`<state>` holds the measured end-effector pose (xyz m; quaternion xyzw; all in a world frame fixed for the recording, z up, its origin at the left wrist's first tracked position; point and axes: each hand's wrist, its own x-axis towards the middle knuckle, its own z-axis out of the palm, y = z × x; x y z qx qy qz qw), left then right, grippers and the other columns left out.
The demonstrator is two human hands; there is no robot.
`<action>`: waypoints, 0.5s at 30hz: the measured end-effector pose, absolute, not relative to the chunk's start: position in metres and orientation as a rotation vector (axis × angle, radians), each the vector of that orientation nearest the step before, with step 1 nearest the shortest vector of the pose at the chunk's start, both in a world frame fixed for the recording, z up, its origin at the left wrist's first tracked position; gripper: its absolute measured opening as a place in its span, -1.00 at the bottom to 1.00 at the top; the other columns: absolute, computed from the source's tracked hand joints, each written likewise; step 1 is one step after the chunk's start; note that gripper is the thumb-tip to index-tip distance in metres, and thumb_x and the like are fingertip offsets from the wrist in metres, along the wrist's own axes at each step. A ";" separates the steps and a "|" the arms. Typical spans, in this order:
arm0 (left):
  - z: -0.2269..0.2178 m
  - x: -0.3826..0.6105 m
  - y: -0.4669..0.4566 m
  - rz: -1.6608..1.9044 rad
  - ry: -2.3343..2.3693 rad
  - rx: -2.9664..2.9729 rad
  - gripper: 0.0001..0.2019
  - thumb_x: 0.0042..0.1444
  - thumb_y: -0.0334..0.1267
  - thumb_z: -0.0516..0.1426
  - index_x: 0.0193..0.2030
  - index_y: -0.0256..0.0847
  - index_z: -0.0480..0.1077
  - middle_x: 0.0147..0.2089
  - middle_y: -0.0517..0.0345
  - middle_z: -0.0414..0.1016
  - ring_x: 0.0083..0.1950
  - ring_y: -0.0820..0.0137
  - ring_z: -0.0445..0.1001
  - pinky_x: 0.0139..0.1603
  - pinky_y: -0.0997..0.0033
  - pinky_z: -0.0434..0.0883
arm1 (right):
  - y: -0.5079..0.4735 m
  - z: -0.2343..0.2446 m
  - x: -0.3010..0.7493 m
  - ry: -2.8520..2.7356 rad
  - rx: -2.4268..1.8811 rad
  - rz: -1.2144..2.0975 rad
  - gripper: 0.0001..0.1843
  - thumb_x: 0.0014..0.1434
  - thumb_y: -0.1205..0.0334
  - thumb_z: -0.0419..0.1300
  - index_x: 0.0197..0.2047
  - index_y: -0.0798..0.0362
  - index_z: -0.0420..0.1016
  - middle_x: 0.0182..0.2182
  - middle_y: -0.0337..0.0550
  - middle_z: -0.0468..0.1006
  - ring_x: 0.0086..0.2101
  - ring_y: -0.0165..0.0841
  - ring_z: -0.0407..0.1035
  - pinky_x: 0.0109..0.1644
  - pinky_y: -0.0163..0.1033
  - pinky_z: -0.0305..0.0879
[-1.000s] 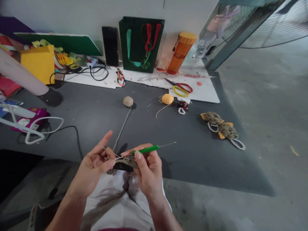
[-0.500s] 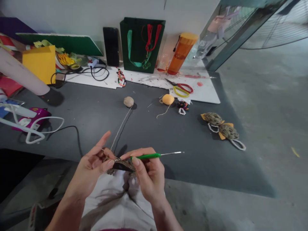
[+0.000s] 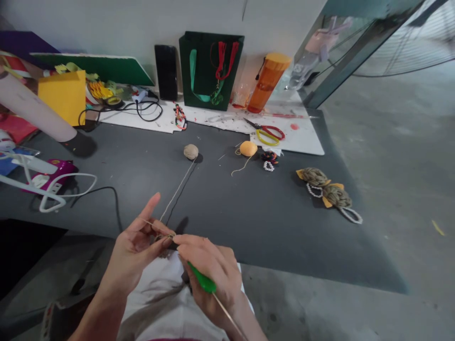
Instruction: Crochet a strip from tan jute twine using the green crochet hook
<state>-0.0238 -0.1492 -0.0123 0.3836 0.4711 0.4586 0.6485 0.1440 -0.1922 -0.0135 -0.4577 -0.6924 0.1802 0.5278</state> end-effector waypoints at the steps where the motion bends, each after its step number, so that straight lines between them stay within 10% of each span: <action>1: -0.012 -0.023 -0.149 1.049 1.087 0.880 -0.14 -0.01 -0.25 0.42 0.43 -0.08 0.22 -0.36 0.17 0.62 -0.31 0.36 0.52 -0.22 0.36 0.46 | -0.192 -0.012 0.142 -1.663 -1.101 0.384 -0.65 0.27 0.51 0.16 0.03 -0.07 0.46 -0.16 -0.07 0.74 -0.23 -0.24 0.66 -0.32 -0.20 0.53; 15: -0.020 -0.012 -0.169 1.416 1.355 1.233 -0.23 -0.07 -0.47 0.40 0.30 0.11 0.39 -0.34 0.20 0.66 -0.25 0.23 0.56 -0.02 0.21 0.45 | -0.189 -0.025 0.132 -1.690 -1.138 0.285 -0.56 0.25 0.54 0.13 0.10 -0.07 0.46 -0.13 -0.07 0.73 -0.18 -0.26 0.66 -0.23 -0.24 0.60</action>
